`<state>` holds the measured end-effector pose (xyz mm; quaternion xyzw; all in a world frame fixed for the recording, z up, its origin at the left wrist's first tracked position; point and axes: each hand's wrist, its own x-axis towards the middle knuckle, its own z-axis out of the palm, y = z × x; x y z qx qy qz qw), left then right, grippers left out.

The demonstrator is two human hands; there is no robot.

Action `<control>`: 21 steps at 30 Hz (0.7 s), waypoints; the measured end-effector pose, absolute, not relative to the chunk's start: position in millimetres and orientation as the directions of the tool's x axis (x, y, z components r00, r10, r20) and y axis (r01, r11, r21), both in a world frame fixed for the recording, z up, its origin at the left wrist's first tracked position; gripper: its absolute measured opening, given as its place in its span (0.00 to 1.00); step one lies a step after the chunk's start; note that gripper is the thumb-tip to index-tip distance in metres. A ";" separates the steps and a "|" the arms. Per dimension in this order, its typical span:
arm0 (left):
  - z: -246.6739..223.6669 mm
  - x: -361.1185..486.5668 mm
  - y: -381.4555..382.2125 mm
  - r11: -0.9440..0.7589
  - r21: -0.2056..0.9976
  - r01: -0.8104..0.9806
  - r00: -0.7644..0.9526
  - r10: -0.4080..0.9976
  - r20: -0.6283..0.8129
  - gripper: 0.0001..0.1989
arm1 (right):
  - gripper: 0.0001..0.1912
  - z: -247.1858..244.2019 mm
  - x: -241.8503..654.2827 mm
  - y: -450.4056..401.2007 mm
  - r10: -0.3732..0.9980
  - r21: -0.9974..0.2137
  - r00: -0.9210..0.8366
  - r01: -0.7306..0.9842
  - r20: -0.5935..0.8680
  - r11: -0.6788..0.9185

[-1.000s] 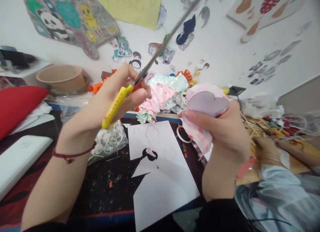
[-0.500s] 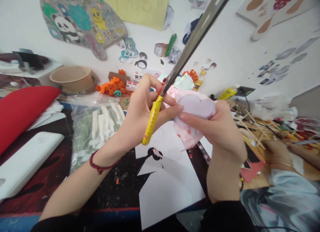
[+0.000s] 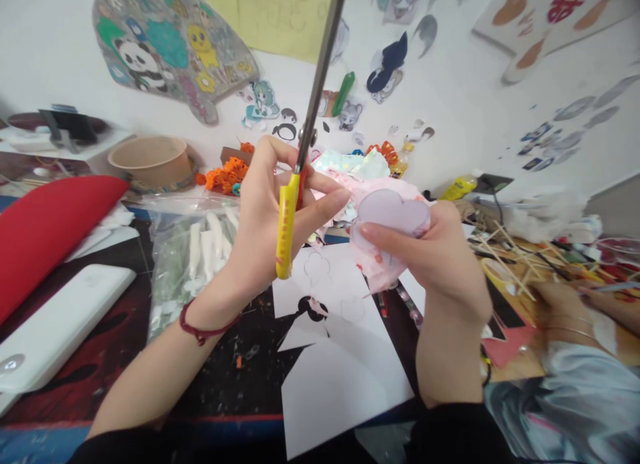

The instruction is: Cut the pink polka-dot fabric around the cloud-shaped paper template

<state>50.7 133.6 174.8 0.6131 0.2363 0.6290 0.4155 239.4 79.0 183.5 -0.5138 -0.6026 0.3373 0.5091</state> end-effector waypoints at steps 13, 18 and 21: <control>174.9 51.3 125.4 -0.486 0.831 -0.270 0.187 0.820 0.540 0.23 | 0.09 182.2 244.4 85.2 0.967 -0.945 -0.082 0.209 0.240 0.252; 178.1 48.7 124.2 -0.501 0.828 -0.253 0.137 0.828 0.543 0.21 | 0.08 180.9 252.5 94.1 0.936 -0.924 -0.075 0.150 0.343 0.351; 179.4 49.3 123.3 -0.510 0.820 -0.260 0.086 0.833 0.546 0.23 | 0.11 177.1 255.6 103.0 0.868 -0.861 -0.034 0.108 0.496 0.497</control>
